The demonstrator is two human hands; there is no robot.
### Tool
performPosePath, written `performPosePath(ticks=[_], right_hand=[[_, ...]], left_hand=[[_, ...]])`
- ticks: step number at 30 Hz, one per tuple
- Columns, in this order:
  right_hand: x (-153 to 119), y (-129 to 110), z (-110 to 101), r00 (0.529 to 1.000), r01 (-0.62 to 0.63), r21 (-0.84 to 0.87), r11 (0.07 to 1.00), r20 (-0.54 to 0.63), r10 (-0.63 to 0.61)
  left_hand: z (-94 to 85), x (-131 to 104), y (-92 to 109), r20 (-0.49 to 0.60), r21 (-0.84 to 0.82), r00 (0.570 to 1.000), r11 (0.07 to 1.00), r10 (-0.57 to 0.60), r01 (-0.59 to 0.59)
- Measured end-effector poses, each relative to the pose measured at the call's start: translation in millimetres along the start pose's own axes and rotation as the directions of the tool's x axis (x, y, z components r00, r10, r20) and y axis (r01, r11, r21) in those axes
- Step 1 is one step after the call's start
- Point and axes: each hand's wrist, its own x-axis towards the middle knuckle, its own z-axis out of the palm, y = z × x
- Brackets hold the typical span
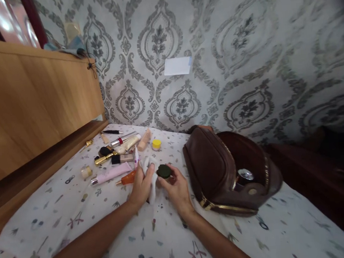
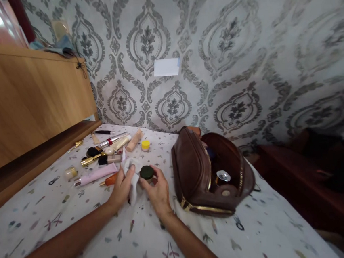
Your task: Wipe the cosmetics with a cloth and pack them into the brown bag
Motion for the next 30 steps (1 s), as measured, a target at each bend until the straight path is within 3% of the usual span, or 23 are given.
performPosePath(ticks=[6, 13, 19, 21, 23, 25, 27, 30], right_hand=[[-7.6, -0.6, -0.3, 0.985, 0.173, -0.107, 0.979, 0.04, -0.17], [-10.6, -6.0, -2.3, 0.947, 0.318, -0.247, 0.915, 0.127, -0.294], [-13.1, -13.3, -4.7, 0.934, 0.35, -0.281, 0.894, 0.176, -0.311], [-12.5, -11.9, -3.8, 0.94, 0.336, -0.259, 0.906, 0.161, -0.302], [-11.6, -10.7, -2.2, 0.952, 0.297, -0.191, 0.936, 0.13, -0.276], [-10.7, -11.4, -1.1, 0.964, 0.251, -0.091, 0.964, 0.111, -0.241], [-10.0, -13.9, -1.1, 0.965, 0.236, -0.037, 0.971, 0.125, -0.23], [-9.0, -17.3, -2.6, 0.947, 0.297, -0.097, 0.95, 0.154, -0.281]], left_hand=[[-0.7, -3.8, -1.4, 0.056, 0.081, 0.998, 0.997, -0.004, 0.0], [3.0, -7.7, -7.8, 0.174, 0.247, 0.983, 0.963, 0.062, -0.105], [2.6, -4.7, -12.3, 0.235, 0.243, 0.967, 0.958, 0.094, -0.152], [2.7, -2.3, -12.4, 0.184, 0.182, 0.983, 0.982, 0.02, -0.054], [3.5, 1.6, -13.4, 0.112, 0.023, 0.985, 0.991, -0.134, 0.132], [4.9, 6.3, -15.0, 0.093, -0.195, 0.947, 0.927, -0.307, 0.319], [6.2, 10.1, -16.1, 0.14, -0.347, 0.891, 0.821, -0.432, 0.453], [7.3, 12.3, -15.4, 0.239, -0.396, 0.816, 0.714, -0.527, 0.577]])
